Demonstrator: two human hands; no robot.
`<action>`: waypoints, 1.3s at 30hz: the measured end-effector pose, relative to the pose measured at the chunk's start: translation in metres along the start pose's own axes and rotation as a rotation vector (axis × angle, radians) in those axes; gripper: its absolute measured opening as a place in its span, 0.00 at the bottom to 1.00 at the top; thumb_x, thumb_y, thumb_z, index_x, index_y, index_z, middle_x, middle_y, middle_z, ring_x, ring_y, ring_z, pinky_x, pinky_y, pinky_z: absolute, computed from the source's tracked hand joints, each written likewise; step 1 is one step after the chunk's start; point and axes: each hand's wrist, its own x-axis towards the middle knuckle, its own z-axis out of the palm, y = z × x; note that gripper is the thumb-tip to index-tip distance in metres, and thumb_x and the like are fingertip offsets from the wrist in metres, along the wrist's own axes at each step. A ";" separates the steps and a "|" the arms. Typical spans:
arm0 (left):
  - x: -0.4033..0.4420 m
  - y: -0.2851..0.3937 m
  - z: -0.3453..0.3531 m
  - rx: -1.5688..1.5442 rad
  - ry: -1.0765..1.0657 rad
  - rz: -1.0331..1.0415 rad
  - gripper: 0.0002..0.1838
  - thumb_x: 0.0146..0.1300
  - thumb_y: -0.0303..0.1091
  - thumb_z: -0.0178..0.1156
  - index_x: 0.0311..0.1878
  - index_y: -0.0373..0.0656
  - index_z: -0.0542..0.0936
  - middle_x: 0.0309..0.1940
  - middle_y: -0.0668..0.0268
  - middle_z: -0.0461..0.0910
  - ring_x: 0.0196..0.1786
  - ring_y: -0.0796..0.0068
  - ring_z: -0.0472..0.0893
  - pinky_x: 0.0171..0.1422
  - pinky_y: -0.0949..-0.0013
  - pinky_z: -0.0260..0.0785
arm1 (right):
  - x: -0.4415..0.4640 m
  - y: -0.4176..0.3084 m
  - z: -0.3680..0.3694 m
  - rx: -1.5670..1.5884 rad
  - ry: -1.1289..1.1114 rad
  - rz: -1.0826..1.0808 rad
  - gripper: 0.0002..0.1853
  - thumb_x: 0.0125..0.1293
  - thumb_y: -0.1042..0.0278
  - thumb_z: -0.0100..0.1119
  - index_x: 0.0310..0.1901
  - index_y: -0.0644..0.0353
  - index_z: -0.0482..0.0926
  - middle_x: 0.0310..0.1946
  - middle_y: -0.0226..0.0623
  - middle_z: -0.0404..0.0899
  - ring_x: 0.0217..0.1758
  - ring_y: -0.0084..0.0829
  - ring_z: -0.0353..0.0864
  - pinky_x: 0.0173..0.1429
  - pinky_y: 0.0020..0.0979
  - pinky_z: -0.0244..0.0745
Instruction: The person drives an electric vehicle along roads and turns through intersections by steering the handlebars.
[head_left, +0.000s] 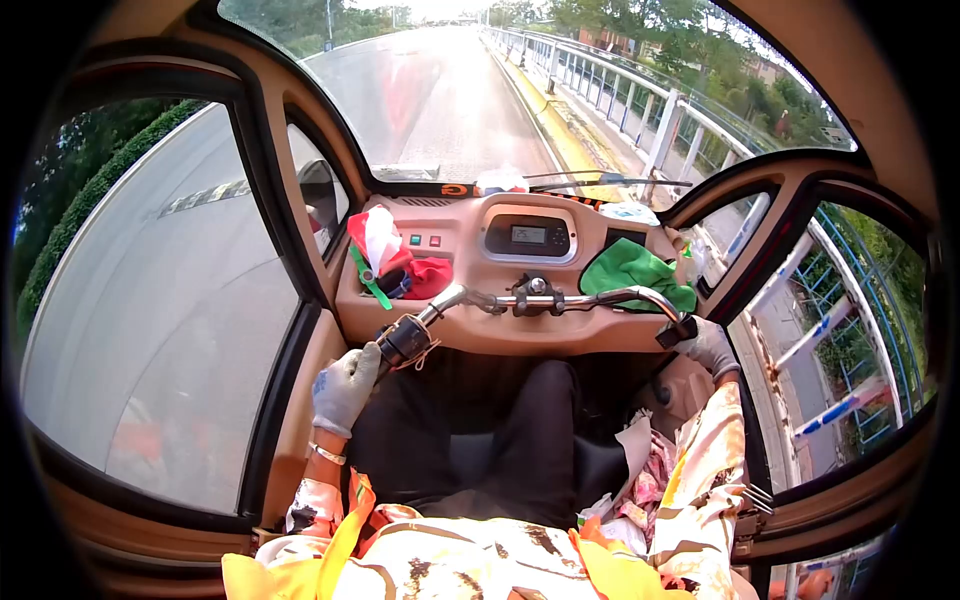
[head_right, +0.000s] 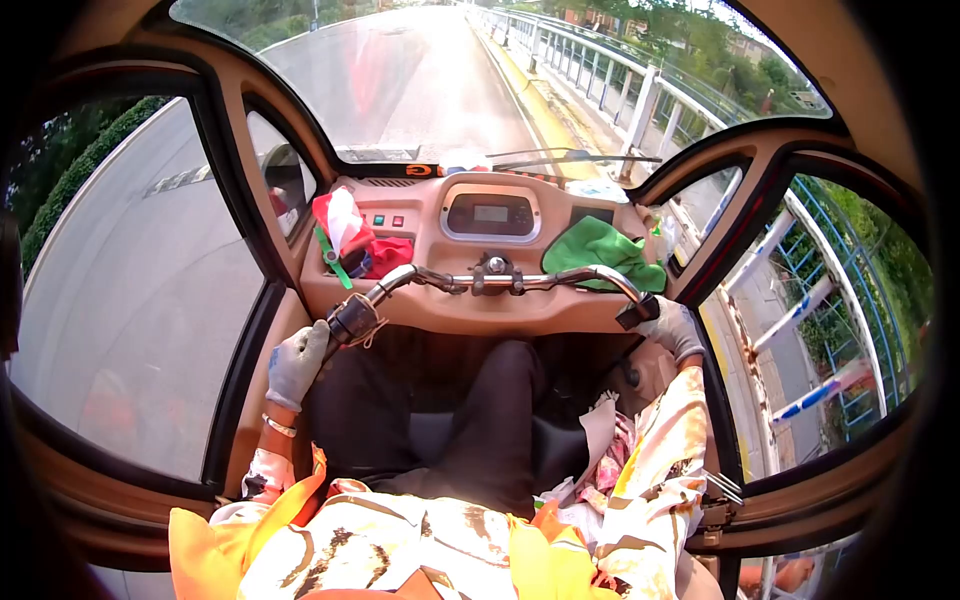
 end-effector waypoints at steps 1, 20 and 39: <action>0.000 0.000 0.000 0.002 0.001 0.001 0.35 0.77 0.69 0.51 0.39 0.44 0.90 0.19 0.67 0.85 0.24 0.71 0.87 0.33 0.65 0.76 | -0.001 -0.002 0.001 0.003 0.001 -0.001 0.22 0.56 0.55 0.78 0.50 0.54 0.88 0.42 0.39 0.91 0.45 0.33 0.90 0.54 0.36 0.82; -0.004 -0.009 0.006 0.055 0.040 0.087 0.39 0.77 0.72 0.43 0.36 0.46 0.86 0.32 0.51 0.86 0.42 0.44 0.87 0.47 0.48 0.76 | 0.030 0.046 0.020 0.242 -0.088 0.071 0.15 0.62 0.58 0.76 0.47 0.54 0.87 0.32 0.26 0.84 0.32 0.18 0.78 0.38 0.29 0.76; -0.004 -0.005 0.005 -0.050 -0.106 -0.034 0.36 0.79 0.70 0.46 0.40 0.46 0.87 0.23 0.63 0.83 0.30 0.65 0.87 0.39 0.62 0.75 | 0.017 0.018 0.002 0.037 -0.061 0.147 0.17 0.60 0.59 0.77 0.49 0.54 0.88 0.32 0.26 0.86 0.32 0.21 0.81 0.38 0.30 0.78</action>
